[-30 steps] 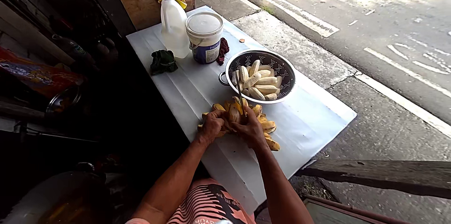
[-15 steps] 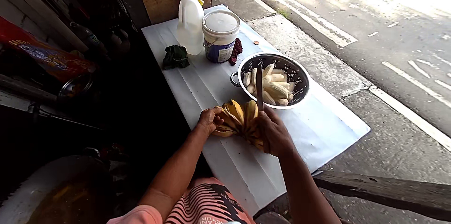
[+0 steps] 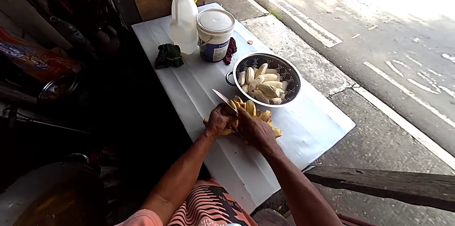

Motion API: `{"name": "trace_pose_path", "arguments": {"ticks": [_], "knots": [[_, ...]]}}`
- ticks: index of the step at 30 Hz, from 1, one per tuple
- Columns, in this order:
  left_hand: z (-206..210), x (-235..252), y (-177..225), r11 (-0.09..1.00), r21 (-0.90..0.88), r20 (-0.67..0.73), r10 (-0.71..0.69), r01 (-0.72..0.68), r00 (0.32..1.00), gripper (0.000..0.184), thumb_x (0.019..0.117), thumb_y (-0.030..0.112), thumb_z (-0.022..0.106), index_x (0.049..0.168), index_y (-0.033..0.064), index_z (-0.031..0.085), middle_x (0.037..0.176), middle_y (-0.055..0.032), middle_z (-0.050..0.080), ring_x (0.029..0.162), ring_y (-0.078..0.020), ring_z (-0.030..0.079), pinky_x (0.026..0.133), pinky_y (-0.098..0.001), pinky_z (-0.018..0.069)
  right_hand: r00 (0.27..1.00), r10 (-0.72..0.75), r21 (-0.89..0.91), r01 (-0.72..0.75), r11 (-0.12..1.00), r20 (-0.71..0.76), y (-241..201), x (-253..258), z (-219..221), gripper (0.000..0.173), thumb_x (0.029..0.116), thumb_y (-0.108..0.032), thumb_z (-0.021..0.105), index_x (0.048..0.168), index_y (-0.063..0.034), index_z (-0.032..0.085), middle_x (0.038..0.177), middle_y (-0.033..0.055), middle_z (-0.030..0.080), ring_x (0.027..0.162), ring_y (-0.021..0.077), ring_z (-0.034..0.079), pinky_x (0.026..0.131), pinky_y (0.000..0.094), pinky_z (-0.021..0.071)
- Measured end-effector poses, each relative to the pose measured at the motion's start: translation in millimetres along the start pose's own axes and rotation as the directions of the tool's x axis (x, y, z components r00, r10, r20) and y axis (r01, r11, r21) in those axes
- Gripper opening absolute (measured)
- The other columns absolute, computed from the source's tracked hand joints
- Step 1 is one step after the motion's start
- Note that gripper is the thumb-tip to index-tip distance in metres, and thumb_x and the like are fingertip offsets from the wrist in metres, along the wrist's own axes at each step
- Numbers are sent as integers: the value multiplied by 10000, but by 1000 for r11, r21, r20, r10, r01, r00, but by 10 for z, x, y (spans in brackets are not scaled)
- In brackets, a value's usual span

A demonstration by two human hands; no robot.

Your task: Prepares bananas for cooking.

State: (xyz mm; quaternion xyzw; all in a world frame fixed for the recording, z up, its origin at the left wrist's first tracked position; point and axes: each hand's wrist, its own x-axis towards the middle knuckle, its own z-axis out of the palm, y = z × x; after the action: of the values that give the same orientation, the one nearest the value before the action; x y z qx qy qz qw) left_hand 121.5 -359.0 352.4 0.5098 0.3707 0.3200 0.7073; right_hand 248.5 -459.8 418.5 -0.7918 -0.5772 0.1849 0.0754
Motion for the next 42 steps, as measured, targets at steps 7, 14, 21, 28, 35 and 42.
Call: {"name": "trace_pose_path", "arguments": {"ticks": [7, 14, 21, 28, 35, 42], "knots": [[-84, -35, -127, 953, -278, -42, -137, 120, 990, 505, 846, -48, 774, 1292, 87, 579, 966, -116, 658, 609, -138, 558, 512, -267, 479, 1000, -23, 856, 29, 516, -20, 115, -5, 694, 499, 1110, -376, 349, 1537, -140, 449, 749, 43, 564, 517, 131, 498, 472, 305, 466], [-61, -87, -151, 988, -55, -71, -149, 146, 986, 566, 921, 103, 770, 1396, 69, 463, 964, -157, 649, 605, -187, 609, 548, -321, 566, 995, 96, 985, -44, 166, 29, 95, 141, 823, 363, 1125, -347, 304, 1188, -76, 538, 609, 17, 484, 418, 124, 451, 406, 275, 451], [27, -356, -147, 764, 646, -72, 41, 15, 997, 609, 877, 53, 694, 1455, 13, 505, 1374, -215, 593, 1259, -296, 601, 1087, -448, 486, 987, 157, 992, -5, 128, -15, 119, 161, 752, 360, 1132, -316, 343, 1315, -75, 538, 717, 79, 626, 447, 131, 507, 417, 264, 458], [-204, -287, -105, 989, -44, 14, -139, 139, 990, 197, 811, -112, 617, 995, -51, 654, 740, -121, 672, 507, -147, 573, 445, -278, 481, 924, 73, 571, 169, 803, -376, 90, 7, 943, 1000, 825, -317, 828, 1594, 4, 275, 1299, 208, 658, 1152, 322, 671, 1012, 532, 529], [-112, -328, 56, 782, 618, -62, 146, -77, 987, 542, 966, 152, 630, 1472, 8, 502, 1359, -199, 608, 1082, -252, 673, 951, -430, 559, 984, 174, 997, -22, -68, 34, 259, -28, 376, 449, 949, -182, 709, 1342, -57, 531, 779, 110, 622, 486, 119, 528, 444, 257, 492], [808, 173, 349, 891, 391, 95, -290, 232, 952, 714, 1021, 249, 656, 1595, 83, 265, 1256, -254, 601, 663, -243, 662, 602, -376, 596, 907, 380, 951, 63, 303, -182, 649, -102, -452, 517, 1097, -545, 318, 1583, -371, 290, 1176, 31, 715, 585, 150, 635, 441, 254, 475]]}}
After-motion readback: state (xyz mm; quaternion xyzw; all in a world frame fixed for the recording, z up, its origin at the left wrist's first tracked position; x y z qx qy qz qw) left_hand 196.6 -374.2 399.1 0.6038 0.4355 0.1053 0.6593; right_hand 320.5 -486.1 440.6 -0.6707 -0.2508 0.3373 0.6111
